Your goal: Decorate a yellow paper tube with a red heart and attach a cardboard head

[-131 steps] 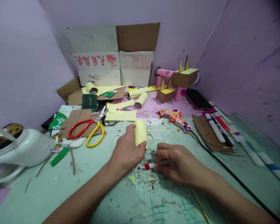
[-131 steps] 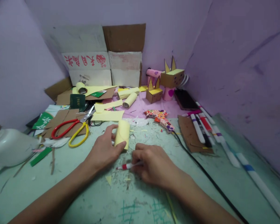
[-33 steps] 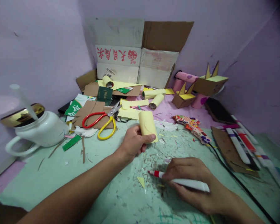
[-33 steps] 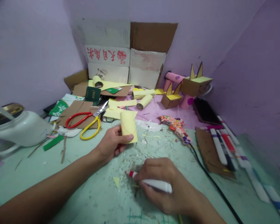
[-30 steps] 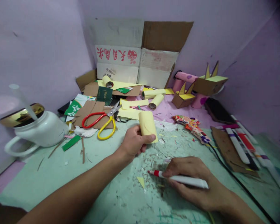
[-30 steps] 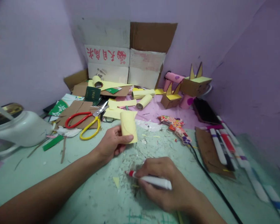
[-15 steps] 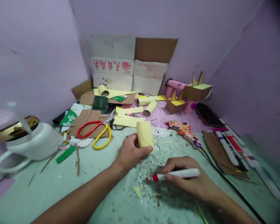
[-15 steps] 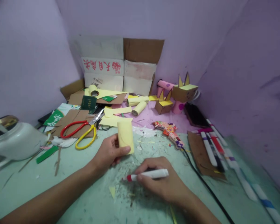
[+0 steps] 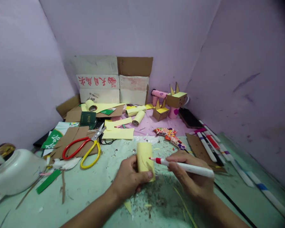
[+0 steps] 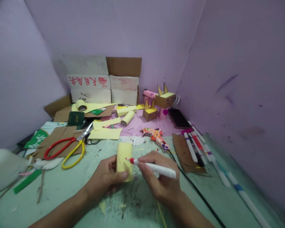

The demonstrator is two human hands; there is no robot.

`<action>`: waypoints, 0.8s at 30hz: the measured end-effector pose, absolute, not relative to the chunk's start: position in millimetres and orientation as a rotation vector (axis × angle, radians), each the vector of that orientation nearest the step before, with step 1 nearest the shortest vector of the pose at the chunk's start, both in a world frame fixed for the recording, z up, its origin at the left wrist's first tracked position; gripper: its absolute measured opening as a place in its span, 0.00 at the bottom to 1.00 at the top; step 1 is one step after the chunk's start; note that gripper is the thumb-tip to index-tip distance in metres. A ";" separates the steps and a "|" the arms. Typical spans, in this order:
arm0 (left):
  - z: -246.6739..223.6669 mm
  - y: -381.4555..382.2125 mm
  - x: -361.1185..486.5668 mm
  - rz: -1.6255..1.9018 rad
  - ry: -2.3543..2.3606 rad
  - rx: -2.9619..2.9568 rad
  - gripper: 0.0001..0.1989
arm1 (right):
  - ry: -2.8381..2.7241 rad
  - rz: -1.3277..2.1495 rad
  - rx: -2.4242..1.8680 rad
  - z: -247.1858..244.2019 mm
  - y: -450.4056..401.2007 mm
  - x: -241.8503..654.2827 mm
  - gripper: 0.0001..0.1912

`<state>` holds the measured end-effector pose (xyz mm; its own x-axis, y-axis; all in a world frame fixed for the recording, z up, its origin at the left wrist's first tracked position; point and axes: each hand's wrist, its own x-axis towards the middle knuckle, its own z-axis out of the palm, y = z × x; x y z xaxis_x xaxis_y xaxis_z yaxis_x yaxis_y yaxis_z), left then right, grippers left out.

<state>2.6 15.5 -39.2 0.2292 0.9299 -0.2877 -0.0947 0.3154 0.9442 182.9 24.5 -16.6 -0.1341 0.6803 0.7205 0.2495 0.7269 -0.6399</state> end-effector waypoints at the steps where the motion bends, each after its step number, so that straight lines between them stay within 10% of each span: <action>1: -39.9 16.1 2.2 0.893 1.088 0.986 0.26 | -1.717 0.434 -0.742 -17.2 25.3 182.9 0.06; 24: -34.1 16.2 2.2 0.891 1.103 0.980 0.27 | -1.725 0.555 -0.813 -22.0 28.4 181.4 0.05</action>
